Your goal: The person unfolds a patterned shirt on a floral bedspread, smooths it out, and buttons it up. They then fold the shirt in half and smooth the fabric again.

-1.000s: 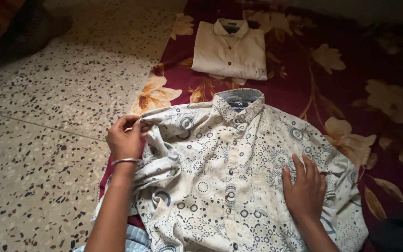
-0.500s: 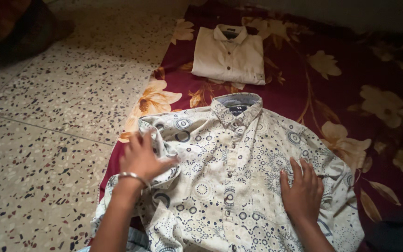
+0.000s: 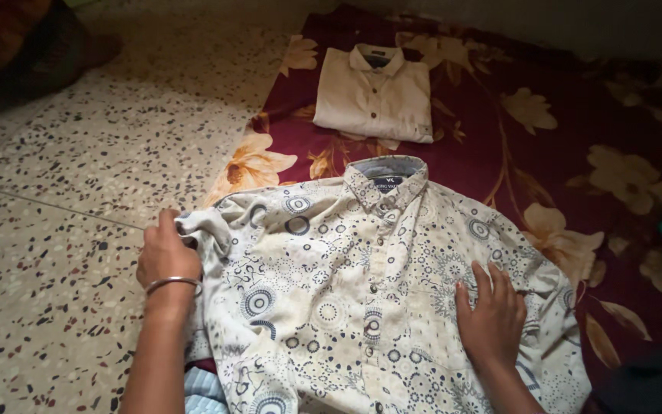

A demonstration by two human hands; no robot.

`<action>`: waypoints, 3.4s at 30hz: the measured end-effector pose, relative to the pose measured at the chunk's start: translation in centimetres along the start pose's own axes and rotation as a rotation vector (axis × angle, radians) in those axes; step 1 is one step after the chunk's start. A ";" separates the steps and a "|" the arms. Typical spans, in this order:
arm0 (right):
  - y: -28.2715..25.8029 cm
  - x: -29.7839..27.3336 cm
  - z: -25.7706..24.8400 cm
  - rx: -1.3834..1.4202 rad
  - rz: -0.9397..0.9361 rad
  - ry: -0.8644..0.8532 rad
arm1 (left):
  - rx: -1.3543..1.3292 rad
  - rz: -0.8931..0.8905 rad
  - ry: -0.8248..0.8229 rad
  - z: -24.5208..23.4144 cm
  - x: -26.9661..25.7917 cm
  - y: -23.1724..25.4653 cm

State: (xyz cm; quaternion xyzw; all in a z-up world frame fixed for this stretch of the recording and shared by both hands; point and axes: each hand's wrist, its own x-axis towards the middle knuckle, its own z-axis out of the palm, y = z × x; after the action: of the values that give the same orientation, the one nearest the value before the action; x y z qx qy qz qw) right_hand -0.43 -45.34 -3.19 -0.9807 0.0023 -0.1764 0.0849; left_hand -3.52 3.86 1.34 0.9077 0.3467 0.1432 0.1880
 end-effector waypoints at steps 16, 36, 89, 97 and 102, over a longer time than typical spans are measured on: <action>-0.4 0.2 -0.4 -0.013 0.013 -0.032 | 0.020 0.515 -0.469 4.6 -3.7 7.1; -0.3 0.1 -0.3 0.002 0.018 -0.029 | 0.237 0.685 -0.629 4.1 -8.5 10.8; 6.2 -7.0 -6.3 0.053 0.114 -0.328 | -0.221 0.584 -1.158 -0.6 -16.1 1.1; -3.3 -8.8 -7.2 0.428 -0.011 -0.473 | -0.184 0.637 -0.658 -1.4 -19.4 7.2; -6.3 -11.6 -7.4 0.137 -0.230 -0.468 | 0.252 0.775 -0.819 -0.7 -24.3 8.4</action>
State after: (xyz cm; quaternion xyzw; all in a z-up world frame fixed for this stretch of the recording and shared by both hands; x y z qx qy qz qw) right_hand -14.01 -39.99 0.74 -0.9805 -0.1410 0.0468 0.1288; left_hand -16.39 -18.34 2.49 0.9653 -0.0978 -0.2036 0.1312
